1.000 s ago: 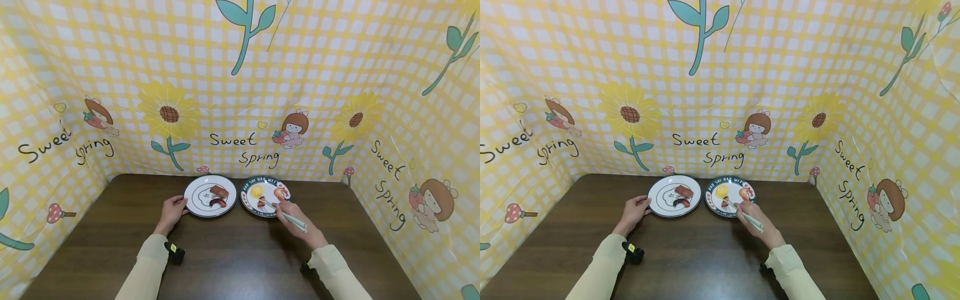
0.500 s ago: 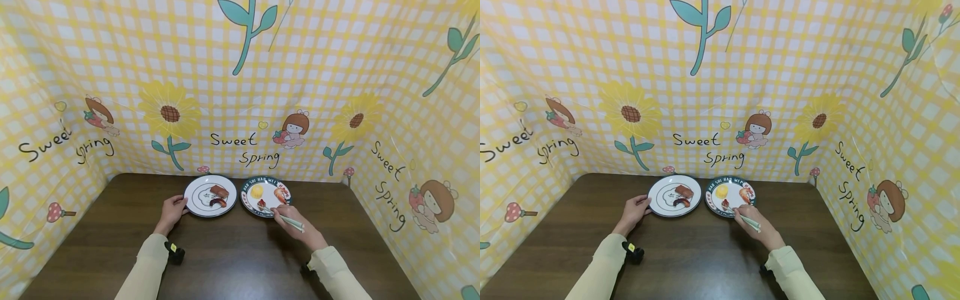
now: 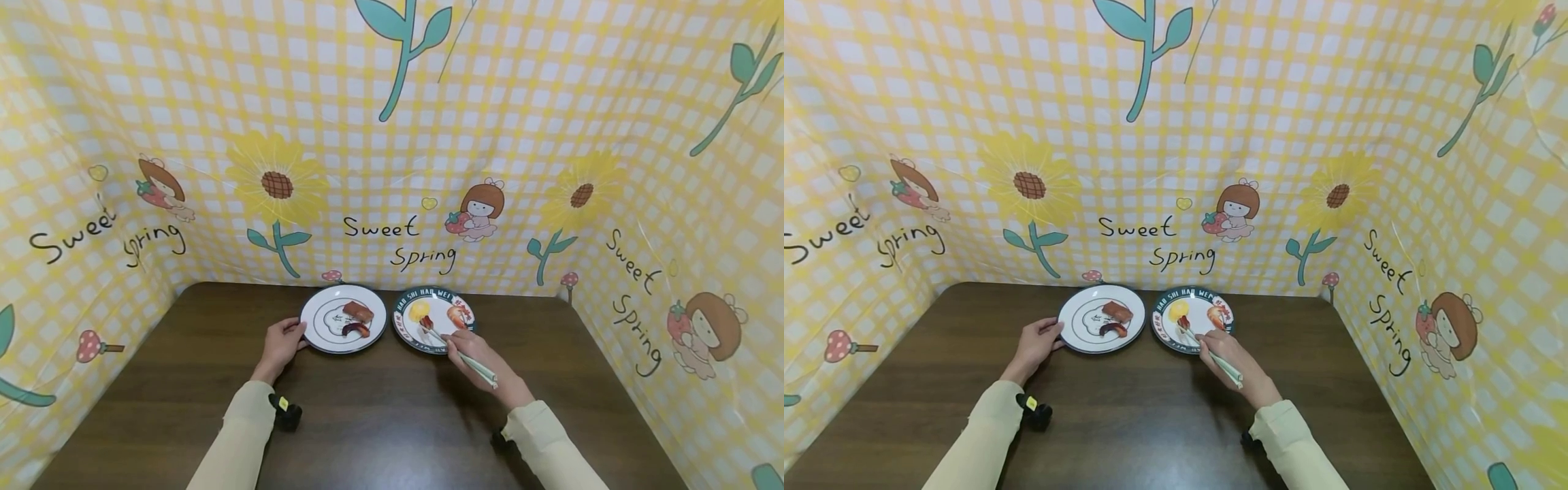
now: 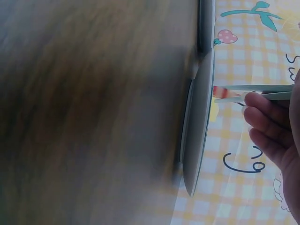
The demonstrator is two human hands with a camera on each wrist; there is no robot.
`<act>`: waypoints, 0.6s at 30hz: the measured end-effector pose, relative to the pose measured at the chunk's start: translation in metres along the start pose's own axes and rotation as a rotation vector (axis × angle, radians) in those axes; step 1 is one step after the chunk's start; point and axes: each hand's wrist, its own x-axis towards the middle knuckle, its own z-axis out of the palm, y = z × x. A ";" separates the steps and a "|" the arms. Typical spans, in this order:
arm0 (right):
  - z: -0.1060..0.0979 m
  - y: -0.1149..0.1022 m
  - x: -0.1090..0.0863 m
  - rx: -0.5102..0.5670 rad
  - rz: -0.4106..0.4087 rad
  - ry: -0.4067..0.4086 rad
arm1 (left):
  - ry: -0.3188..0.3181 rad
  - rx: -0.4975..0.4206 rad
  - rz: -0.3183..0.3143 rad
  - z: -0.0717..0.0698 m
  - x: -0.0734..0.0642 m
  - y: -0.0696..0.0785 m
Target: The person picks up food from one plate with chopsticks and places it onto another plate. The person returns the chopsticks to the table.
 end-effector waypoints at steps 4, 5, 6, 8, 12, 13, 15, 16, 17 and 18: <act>-0.002 0.001 0.001 -0.043 -0.058 0.013 | -0.005 -0.005 0.006 0.000 0.000 0.000; -0.002 0.001 0.001 -0.060 -0.073 0.018 | -0.005 -0.005 0.005 0.000 0.000 0.000; -0.001 0.002 0.001 -0.074 -0.087 0.025 | -0.007 -0.008 0.004 0.000 0.000 0.000; -0.001 0.003 0.002 -0.096 -0.110 0.046 | -0.009 -0.007 0.003 0.000 0.000 0.000; 0.001 0.007 0.004 -0.120 -0.141 0.076 | -0.008 -0.013 -0.008 0.000 0.000 0.000; 0.001 0.007 0.005 -0.125 -0.146 0.078 | -0.009 -0.011 -0.010 0.000 0.000 0.001; 0.002 0.009 0.005 -0.132 -0.152 0.076 | -0.008 -0.012 -0.014 0.000 0.000 0.001; 0.002 0.009 0.005 -0.131 -0.153 0.073 | -0.008 -0.012 -0.017 0.000 0.000 0.001; 0.003 0.009 0.005 -0.134 -0.153 0.071 | -0.008 -0.013 -0.019 0.000 0.000 0.001; 0.003 0.010 0.005 -0.135 -0.152 0.070 | -0.010 -0.013 -0.019 0.001 0.000 0.002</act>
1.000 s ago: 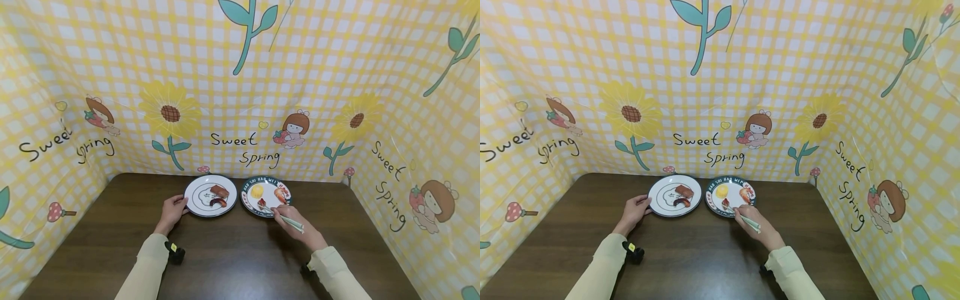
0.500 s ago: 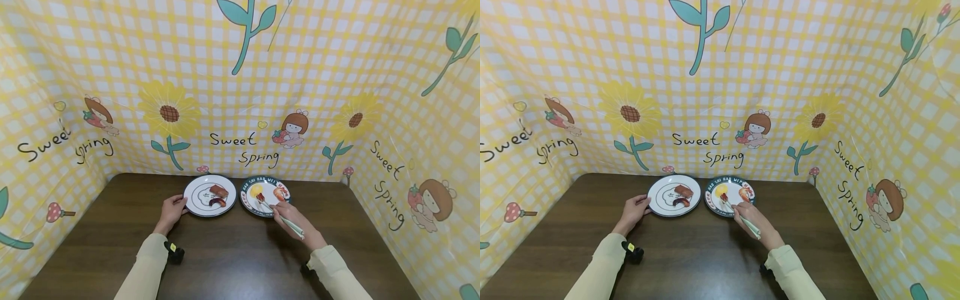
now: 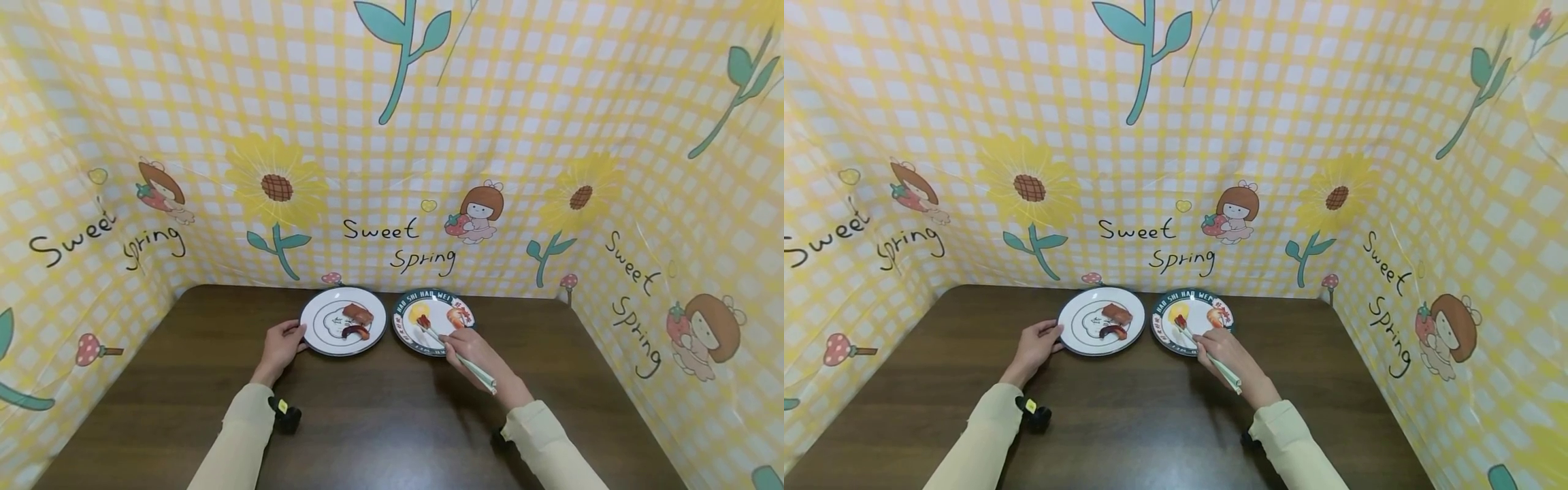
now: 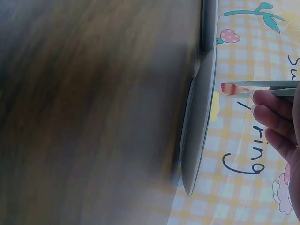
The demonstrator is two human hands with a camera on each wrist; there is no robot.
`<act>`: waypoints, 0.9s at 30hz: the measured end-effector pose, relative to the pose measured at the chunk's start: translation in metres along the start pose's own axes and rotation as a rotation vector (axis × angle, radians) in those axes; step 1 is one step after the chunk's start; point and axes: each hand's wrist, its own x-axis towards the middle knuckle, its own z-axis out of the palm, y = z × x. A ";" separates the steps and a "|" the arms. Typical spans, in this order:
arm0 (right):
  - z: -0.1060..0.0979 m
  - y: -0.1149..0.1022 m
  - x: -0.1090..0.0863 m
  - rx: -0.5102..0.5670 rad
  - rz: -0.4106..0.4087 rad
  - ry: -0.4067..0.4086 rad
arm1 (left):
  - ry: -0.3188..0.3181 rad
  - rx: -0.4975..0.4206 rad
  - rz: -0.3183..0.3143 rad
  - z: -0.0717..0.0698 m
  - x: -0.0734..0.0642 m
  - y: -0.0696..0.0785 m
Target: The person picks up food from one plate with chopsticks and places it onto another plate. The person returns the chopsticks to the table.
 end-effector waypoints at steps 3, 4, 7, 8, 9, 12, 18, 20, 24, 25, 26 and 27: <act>0.001 0.000 0.000 0.009 0.003 -0.005 | 0.000 -0.002 -0.001 -0.001 -0.001 0.000; 0.002 -0.001 0.000 0.012 0.005 -0.006 | 0.000 -0.002 0.000 -0.001 -0.001 -0.001; 0.002 -0.001 0.002 0.022 0.008 -0.013 | 0.001 -0.008 0.003 -0.002 -0.003 0.000; 0.002 -0.001 0.003 0.026 0.011 -0.016 | 0.001 -0.012 0.002 -0.002 -0.003 0.000; 0.002 -0.002 0.003 0.029 0.015 -0.022 | 0.002 -0.017 0.001 -0.002 -0.003 0.000; 0.002 -0.003 0.004 0.039 0.032 -0.041 | 0.002 -0.016 0.002 -0.002 -0.004 0.000; 0.001 -0.009 0.007 0.054 0.060 -0.055 | 0.004 -0.006 0.001 -0.001 -0.003 0.001; 0.000 -0.011 0.008 0.059 0.065 -0.057 | 0.005 -0.008 0.001 -0.001 -0.002 0.001; -0.001 -0.018 0.010 0.072 0.066 -0.056 | 0.007 -0.010 0.004 -0.001 -0.002 0.001; -0.001 -0.019 0.011 0.071 0.062 -0.053 | 0.009 -0.011 0.001 -0.001 -0.002 0.001; -0.001 -0.021 0.012 0.073 0.056 -0.048 | 0.010 -0.010 0.000 -0.001 -0.002 0.001; -0.001 -0.022 0.013 0.076 0.051 -0.043 | 0.010 -0.010 -0.002 -0.001 -0.003 0.001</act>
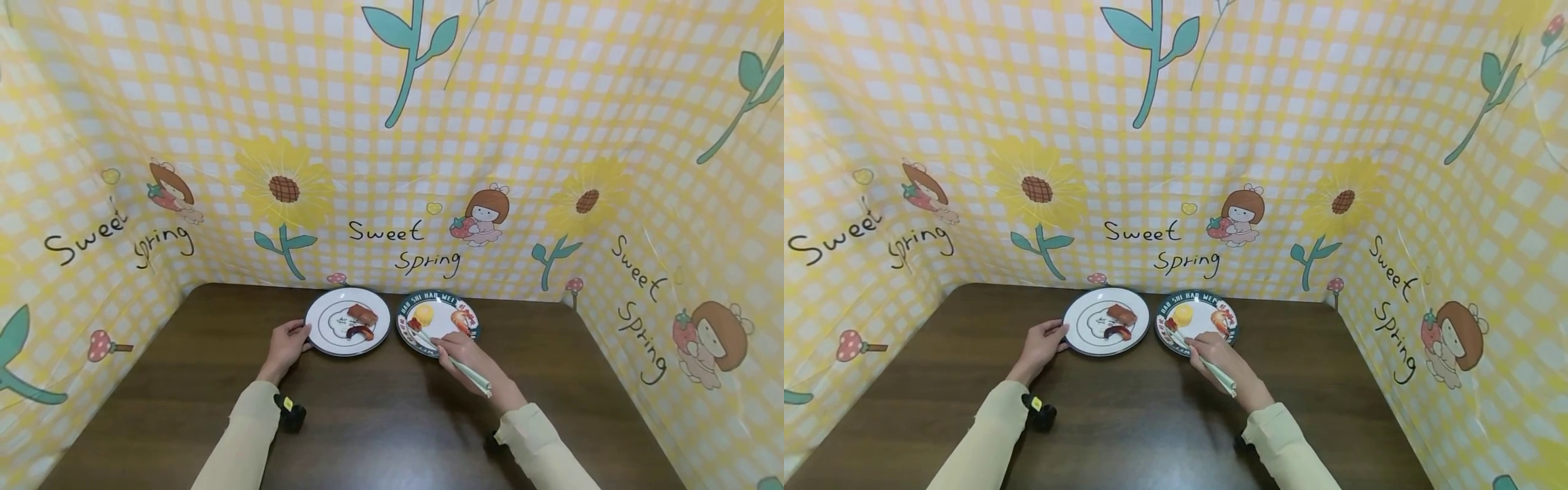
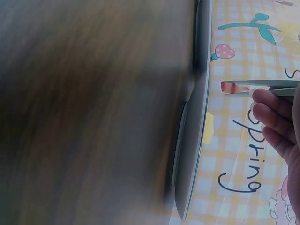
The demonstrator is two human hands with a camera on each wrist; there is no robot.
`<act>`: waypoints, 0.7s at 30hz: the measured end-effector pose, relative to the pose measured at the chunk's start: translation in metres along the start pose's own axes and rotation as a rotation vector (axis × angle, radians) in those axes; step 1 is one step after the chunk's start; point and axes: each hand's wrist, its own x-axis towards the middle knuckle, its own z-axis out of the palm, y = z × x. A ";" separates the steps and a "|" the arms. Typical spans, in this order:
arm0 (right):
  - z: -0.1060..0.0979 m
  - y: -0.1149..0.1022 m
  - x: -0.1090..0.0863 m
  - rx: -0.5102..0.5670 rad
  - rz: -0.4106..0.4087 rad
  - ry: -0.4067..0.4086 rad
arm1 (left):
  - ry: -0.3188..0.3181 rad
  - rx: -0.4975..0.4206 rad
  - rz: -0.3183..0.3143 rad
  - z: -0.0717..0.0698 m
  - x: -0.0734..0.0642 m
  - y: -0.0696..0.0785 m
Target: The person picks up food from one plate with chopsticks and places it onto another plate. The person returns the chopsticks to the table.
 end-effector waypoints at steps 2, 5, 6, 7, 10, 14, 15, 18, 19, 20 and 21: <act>0.001 -0.001 0.002 0.002 -0.009 0.004 | 0.000 0.004 0.001 0.000 0.000 0.000; 0.002 -0.002 0.003 0.017 -0.007 0.003 | 0.000 0.010 0.001 0.001 0.001 0.000; 0.003 -0.003 0.003 0.022 -0.004 0.001 | -0.002 0.012 -0.001 0.001 0.001 -0.001; 0.004 -0.003 0.004 0.021 -0.007 -0.004 | -0.004 0.015 0.001 0.000 0.001 -0.001; 0.005 -0.005 0.006 0.025 -0.012 -0.012 | -0.003 0.022 -0.004 0.000 0.001 -0.003; 0.006 -0.008 0.009 0.039 -0.005 -0.026 | -0.006 0.023 0.000 -0.001 0.000 -0.002; 0.005 -0.009 0.011 0.049 -0.001 -0.030 | -0.010 0.023 0.005 -0.001 0.000 -0.002; 0.006 -0.012 0.015 0.075 0.011 -0.043 | -0.011 0.017 0.004 -0.001 0.001 -0.001; 0.006 -0.013 0.016 0.078 0.017 -0.051 | -0.012 0.015 0.003 0.000 0.001 -0.001; 0.007 -0.014 0.017 0.085 0.020 -0.055 | -0.011 0.014 0.002 -0.001 0.000 -0.001; 0.008 -0.015 0.018 0.086 0.021 -0.058 | -0.011 0.014 0.000 -0.001 0.000 -0.001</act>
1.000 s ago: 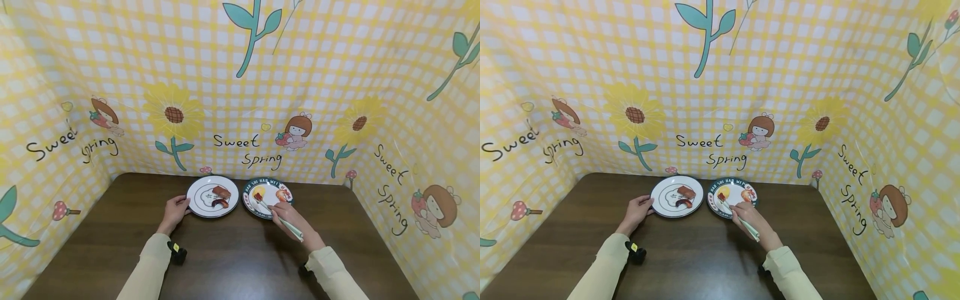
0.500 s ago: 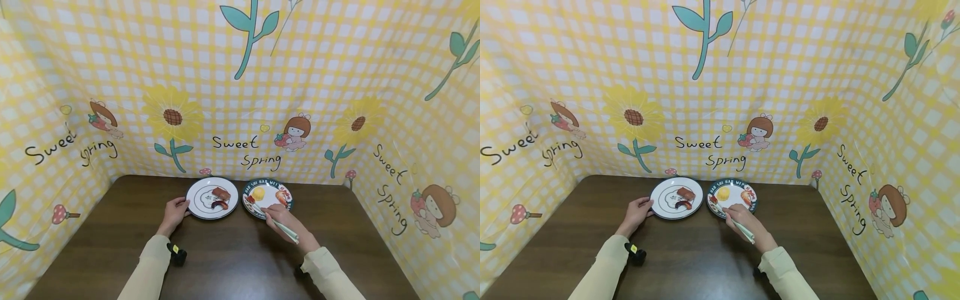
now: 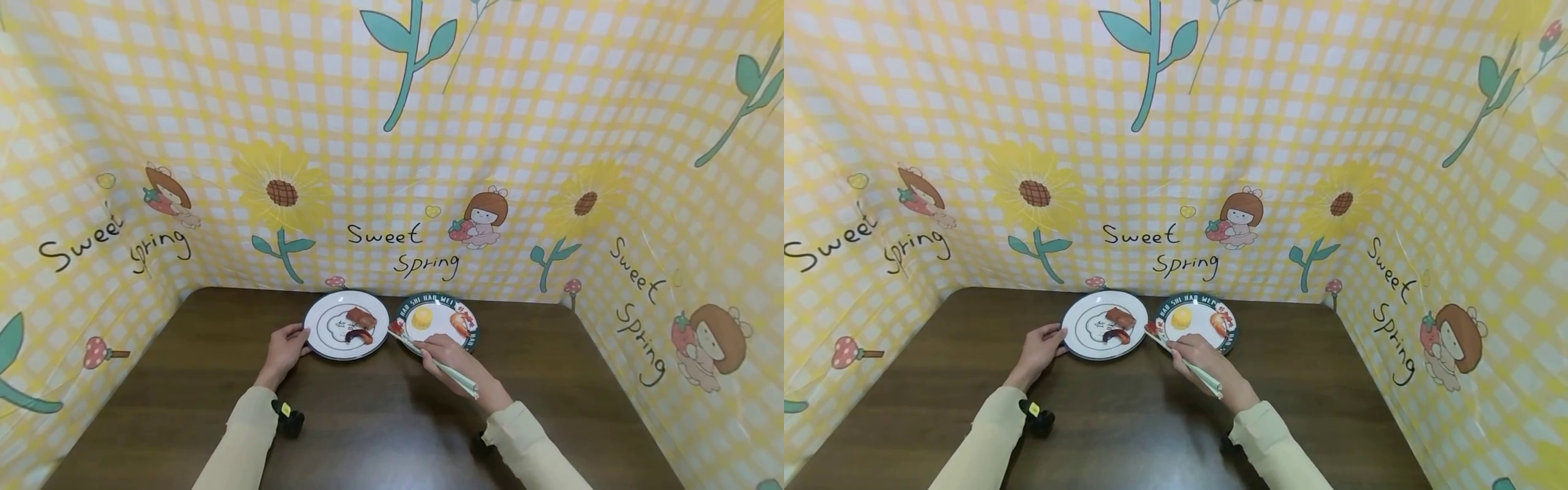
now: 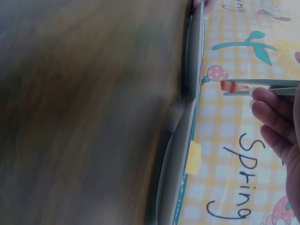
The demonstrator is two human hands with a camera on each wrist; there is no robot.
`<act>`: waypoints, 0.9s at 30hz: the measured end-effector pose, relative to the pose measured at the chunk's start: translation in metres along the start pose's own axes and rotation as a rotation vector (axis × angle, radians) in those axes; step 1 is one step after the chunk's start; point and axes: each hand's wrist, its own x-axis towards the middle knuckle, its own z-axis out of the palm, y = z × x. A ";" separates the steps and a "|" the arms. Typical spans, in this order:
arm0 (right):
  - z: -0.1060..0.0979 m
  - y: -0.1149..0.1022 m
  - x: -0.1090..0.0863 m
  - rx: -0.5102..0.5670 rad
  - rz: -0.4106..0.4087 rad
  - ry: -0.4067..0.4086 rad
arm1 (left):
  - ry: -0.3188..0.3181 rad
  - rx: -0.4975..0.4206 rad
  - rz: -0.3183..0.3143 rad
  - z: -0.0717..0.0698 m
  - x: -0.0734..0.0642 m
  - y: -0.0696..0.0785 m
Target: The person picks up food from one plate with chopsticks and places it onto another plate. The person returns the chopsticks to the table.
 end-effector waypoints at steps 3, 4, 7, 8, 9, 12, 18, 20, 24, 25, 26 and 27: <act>0.003 -0.002 0.004 0.008 -0.018 0.009 | -0.001 -0.001 -0.003 -0.001 0.000 0.000; 0.005 -0.003 0.005 0.011 -0.030 0.015 | 0.000 -0.001 -0.005 -0.001 0.001 0.000; 0.009 -0.005 0.009 0.025 -0.070 0.036 | -0.001 0.004 -0.007 -0.002 0.002 -0.001; 0.011 -0.005 0.010 0.026 -0.080 0.040 | 0.000 0.001 -0.009 -0.002 0.002 -0.001; 0.012 -0.006 0.011 0.031 -0.086 0.043 | -0.002 0.002 -0.006 -0.002 0.002 -0.001; 0.016 -0.009 0.013 0.046 -0.092 0.039 | -0.006 -0.002 -0.007 -0.002 0.002 -0.002; 0.020 -0.016 0.019 0.068 -0.090 -0.003 | -0.004 0.005 -0.015 -0.002 0.002 -0.001; 0.022 -0.017 0.021 0.073 -0.089 -0.017 | 0.001 -0.001 -0.012 -0.002 0.002 -0.001; 0.026 -0.019 0.023 0.086 -0.089 -0.037 | 0.001 -0.008 -0.003 -0.002 0.003 -0.001; 0.027 -0.019 0.024 0.095 -0.087 -0.045 | -0.001 -0.009 -0.002 -0.002 0.004 -0.001; 0.029 -0.020 0.025 0.103 -0.086 -0.053 | -0.003 -0.008 0.000 -0.002 0.003 -0.001; 0.030 -0.020 0.025 0.111 -0.084 -0.062 | -0.003 -0.008 0.001 -0.002 0.003 -0.001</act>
